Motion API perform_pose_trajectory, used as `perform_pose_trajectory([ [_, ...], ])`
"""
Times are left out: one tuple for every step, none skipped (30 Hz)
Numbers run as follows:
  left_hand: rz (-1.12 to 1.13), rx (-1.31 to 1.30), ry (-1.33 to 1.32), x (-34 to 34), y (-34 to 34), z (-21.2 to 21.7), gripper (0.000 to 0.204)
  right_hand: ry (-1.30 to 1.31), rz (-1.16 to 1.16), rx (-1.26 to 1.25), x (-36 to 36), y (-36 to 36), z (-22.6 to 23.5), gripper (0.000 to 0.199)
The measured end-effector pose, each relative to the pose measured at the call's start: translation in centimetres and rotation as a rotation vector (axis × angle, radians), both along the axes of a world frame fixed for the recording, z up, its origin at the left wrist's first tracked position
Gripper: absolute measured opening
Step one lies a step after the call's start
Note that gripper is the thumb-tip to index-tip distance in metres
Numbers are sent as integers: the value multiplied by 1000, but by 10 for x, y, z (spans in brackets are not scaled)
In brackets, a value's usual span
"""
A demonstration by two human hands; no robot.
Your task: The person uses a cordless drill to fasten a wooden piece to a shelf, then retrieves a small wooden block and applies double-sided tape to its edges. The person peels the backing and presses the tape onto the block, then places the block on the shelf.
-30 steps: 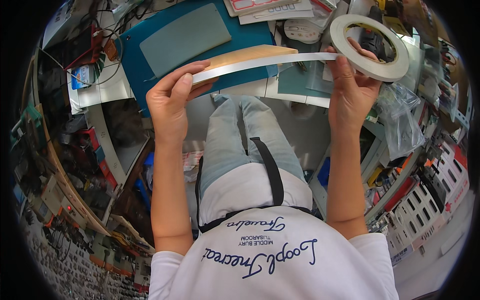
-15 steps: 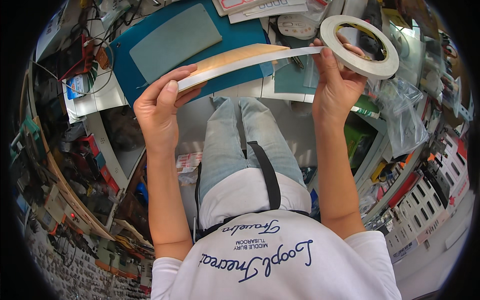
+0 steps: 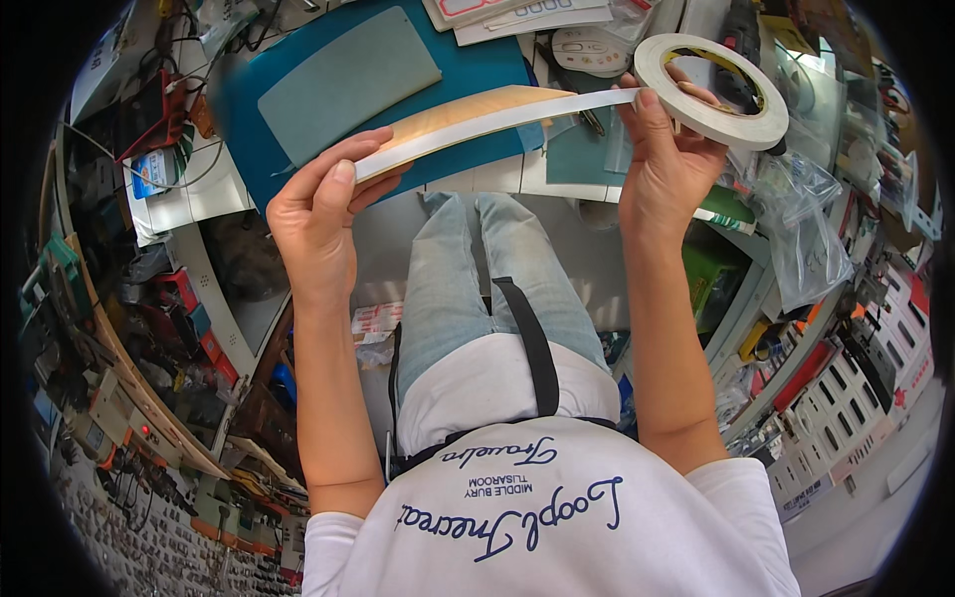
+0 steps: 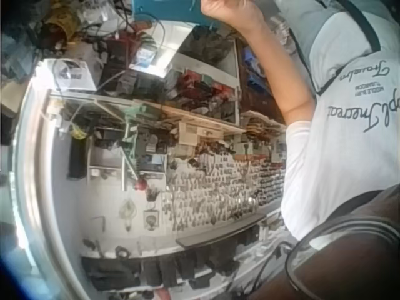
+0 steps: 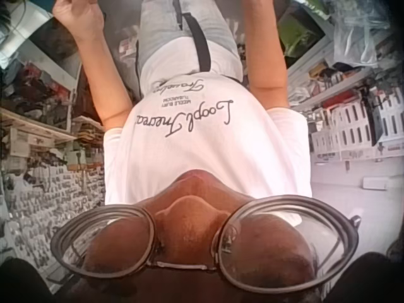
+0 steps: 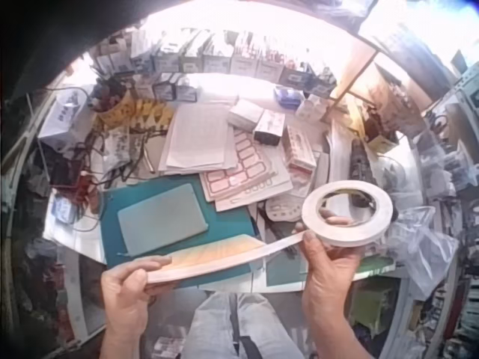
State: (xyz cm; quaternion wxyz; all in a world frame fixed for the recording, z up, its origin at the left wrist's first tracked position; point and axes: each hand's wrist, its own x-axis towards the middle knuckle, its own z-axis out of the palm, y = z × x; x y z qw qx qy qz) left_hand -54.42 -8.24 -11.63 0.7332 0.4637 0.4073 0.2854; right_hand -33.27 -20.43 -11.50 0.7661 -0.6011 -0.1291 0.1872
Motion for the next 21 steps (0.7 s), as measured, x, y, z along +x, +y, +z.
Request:
perform_pose_trajectory([
  [-1,1,3,0,0,0,31,2,-4,-11,-1,1,0,34],
  [-2,3,7,-1,0,0,31,3,-9,-22,-2,1,-1,34],
  [-4,6,8,-1,0,0,31,5,-14,-33,-2,2,-2,34],
  [-7,9,9,-1,0,0,31,18,-23,-26,-3,2,-4,34],
  [-9,13,11,0,0,0,31,30,-31,-19,-4,3,-7,35],
  [-6,10,12,-1,-1,0,31,43,-39,-11,-5,3,-10,35],
  [-4,7,13,0,-1,0,31,50,-39,-13,-7,4,-12,36],
  [-1,4,14,0,-1,0,31,57,-39,-14,-9,5,-14,36],
  [6,-1,-1,1,-1,1,29,65,-39,-15,-10,6,-16,37],
  [12,-5,-15,2,-1,2,28,52,-30,-18,-11,7,-18,37],
  [19,-10,-29,2,-2,3,26,40,-21,-21,-11,7,-22,37],
  [16,-8,-35,3,-1,3,26,28,-13,-24,-11,8,-25,38],
  [12,-6,-41,3,-1,3,26,27,-15,-38,-12,10,-26,38],
  [8,-4,-47,4,-1,3,26,27,-17,-52,-13,11,-27,38],
  [11,-4,-42,4,-1,3,26,27,-18,-66,-15,13,-28,37],
  [14,-4,-36,4,-1,4,27,37,-20,-74,-17,15,-28,37],
  [17,-3,-31,4,-1,4,27,47,-22,-82,-19,16,-26,37],
  [14,-3,-23,4,0,3,28,57,-26,-94,-21,18,-26,37],
  [11,-2,-15,4,0,2,29,55,-26,-93,-22,19,-27,37],
  [8,-2,-6,3,1,2,30,54,-27,-92,-24,20,-28,36],
  [7,1,-8,3,1,1,30,50,-28,-89,-24,20,-28,36],
])
